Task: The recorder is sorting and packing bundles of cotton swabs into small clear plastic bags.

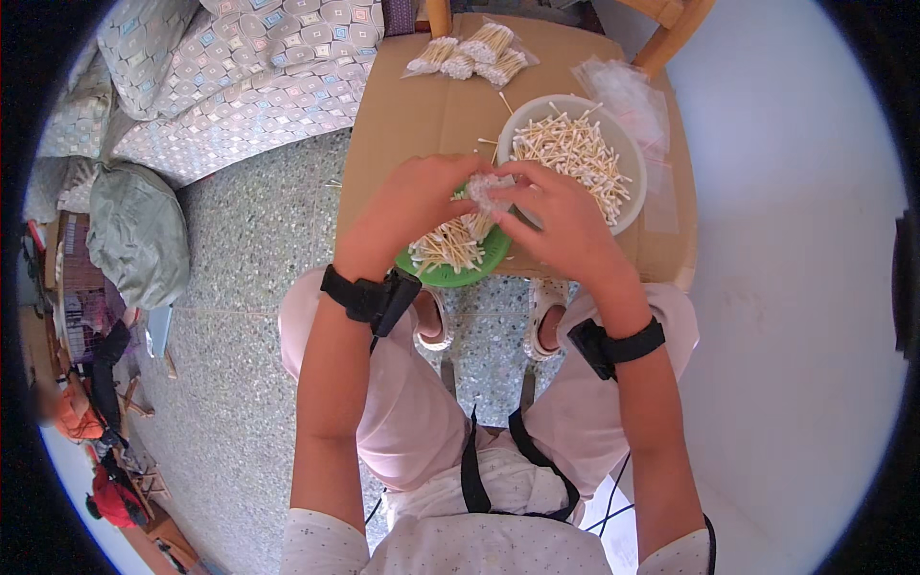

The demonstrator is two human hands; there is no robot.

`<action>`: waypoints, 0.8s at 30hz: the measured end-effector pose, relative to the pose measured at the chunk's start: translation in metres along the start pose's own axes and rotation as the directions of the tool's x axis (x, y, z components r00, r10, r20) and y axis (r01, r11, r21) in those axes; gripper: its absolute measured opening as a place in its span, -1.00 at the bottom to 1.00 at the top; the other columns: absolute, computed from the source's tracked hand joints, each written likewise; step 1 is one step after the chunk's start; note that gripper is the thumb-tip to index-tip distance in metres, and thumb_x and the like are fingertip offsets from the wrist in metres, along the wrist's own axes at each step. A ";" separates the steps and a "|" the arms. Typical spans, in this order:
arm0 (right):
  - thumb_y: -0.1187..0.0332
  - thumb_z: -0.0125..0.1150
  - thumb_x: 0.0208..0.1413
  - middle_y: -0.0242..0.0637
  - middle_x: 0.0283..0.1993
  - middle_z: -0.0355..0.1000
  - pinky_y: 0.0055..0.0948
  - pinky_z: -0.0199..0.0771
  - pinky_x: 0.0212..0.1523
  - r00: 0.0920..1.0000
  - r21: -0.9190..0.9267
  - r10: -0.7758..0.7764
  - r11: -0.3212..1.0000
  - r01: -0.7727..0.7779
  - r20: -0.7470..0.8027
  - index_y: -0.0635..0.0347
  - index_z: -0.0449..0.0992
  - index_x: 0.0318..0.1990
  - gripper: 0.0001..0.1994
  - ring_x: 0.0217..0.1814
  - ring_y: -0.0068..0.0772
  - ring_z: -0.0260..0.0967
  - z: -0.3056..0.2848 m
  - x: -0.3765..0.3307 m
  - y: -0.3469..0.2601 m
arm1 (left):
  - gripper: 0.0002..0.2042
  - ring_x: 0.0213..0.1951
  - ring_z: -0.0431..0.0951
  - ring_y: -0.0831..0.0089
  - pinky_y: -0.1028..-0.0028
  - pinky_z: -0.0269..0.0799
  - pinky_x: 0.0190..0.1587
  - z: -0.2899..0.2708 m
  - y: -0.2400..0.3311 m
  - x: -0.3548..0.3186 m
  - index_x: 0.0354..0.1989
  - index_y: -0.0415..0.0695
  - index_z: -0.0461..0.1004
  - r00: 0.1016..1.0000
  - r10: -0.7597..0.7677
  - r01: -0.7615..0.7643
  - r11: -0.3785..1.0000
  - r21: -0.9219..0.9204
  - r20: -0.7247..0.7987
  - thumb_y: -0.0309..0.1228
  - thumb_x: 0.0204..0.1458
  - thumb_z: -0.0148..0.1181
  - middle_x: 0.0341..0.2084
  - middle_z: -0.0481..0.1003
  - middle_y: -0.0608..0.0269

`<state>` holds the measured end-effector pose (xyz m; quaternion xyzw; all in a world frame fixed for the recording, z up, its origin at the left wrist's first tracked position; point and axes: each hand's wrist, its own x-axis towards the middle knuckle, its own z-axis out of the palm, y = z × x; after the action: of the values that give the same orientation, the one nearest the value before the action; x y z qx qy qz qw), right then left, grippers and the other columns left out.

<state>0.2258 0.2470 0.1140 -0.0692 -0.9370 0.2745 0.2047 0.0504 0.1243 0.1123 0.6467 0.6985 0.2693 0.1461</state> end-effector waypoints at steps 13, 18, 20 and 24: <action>0.06 0.35 -0.03 0.11 0.21 0.29 -0.19 0.22 0.23 0.974 0.243 0.224 0.946 -0.214 -0.016 0.18 -0.03 0.41 -0.09 0.19 0.06 0.30 0.006 0.004 0.000 | -0.53 -0.01 0.47 0.45 0.45 0.38 0.05 -0.020 0.009 0.013 0.21 -0.12 0.28 0.940 -0.330 0.173 0.680 -0.712 -0.088 -0.36 0.12 0.20 -0.04 0.48 0.16; 0.16 0.25 0.09 -0.07 0.16 0.35 -0.31 0.31 0.13 0.967 0.647 0.245 0.750 -0.139 -0.076 0.09 0.02 0.41 -0.23 0.04 -0.25 0.37 0.004 0.005 -0.008 | -0.52 -0.08 0.52 0.42 0.45 0.45 -0.03 -0.018 0.012 0.014 0.24 -0.09 0.23 0.943 -0.296 0.047 0.566 -0.823 -0.150 -0.30 0.17 0.14 -0.06 0.49 0.11; 0.20 0.22 0.12 -0.13 0.14 0.37 -0.36 0.33 0.09 0.967 0.753 0.250 0.646 -0.121 -0.059 0.07 0.05 0.41 -0.28 -0.02 -0.36 0.37 0.002 0.005 -0.009 | -0.54 -0.03 0.50 0.39 0.44 0.43 0.02 -0.020 0.015 0.013 0.25 -0.10 0.22 0.944 -0.299 0.036 0.520 -0.853 -0.142 -0.29 0.20 0.09 -0.02 0.48 0.11; 0.27 0.19 0.14 -0.21 0.11 0.37 -0.43 0.36 0.03 0.965 0.745 0.244 0.661 -0.096 -0.092 0.07 0.11 0.39 -0.34 -0.11 -0.49 0.35 0.003 0.004 -0.004 | -0.53 -0.04 0.52 0.36 0.41 0.46 -0.01 -0.023 0.018 0.014 0.28 -0.03 0.17 0.954 -0.271 0.051 0.565 -0.823 -0.127 -0.28 0.21 0.09 -0.03 0.49 0.09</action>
<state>0.2215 0.2434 0.1154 -0.0936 -0.7140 0.6375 0.2741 0.0510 0.1341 0.1437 0.4034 0.5660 0.6198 0.3644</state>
